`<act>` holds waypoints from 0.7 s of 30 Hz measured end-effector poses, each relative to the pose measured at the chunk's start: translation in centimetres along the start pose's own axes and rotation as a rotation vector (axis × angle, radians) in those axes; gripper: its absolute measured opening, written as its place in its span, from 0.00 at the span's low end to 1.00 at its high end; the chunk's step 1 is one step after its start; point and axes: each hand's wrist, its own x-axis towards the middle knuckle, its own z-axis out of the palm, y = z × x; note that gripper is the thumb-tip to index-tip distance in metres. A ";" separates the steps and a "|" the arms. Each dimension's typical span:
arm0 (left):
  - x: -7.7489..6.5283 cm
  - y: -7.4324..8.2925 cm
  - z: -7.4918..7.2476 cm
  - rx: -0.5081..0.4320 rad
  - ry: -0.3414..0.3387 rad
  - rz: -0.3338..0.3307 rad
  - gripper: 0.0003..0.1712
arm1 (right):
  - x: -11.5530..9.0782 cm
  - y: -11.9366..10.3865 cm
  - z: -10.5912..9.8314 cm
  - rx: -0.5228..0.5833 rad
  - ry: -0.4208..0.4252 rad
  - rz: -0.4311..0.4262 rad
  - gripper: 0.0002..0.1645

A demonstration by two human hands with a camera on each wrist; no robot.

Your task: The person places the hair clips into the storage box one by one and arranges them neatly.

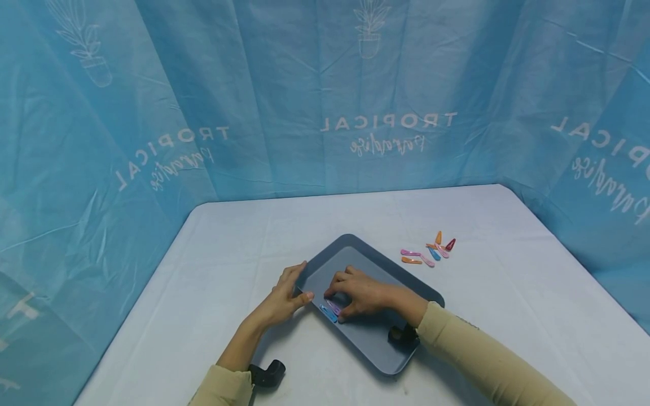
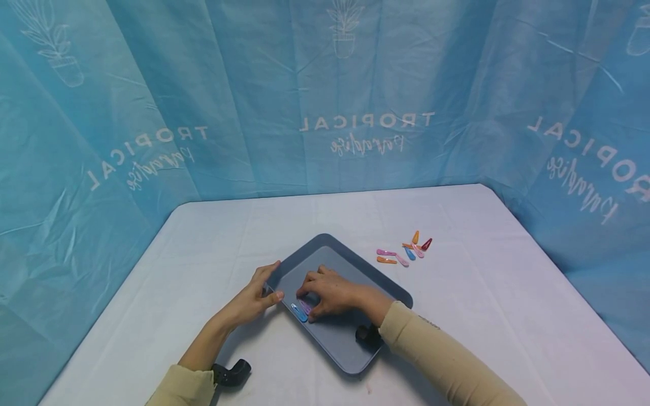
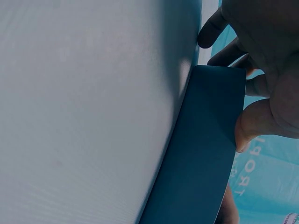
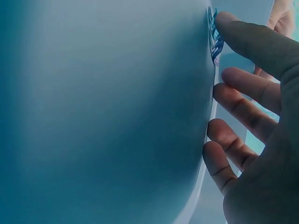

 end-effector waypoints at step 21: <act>0.0 0.0 0.0 -0.009 0.006 -0.009 0.43 | -1.8 1.2 -3.7 0.064 0.131 0.054 0.32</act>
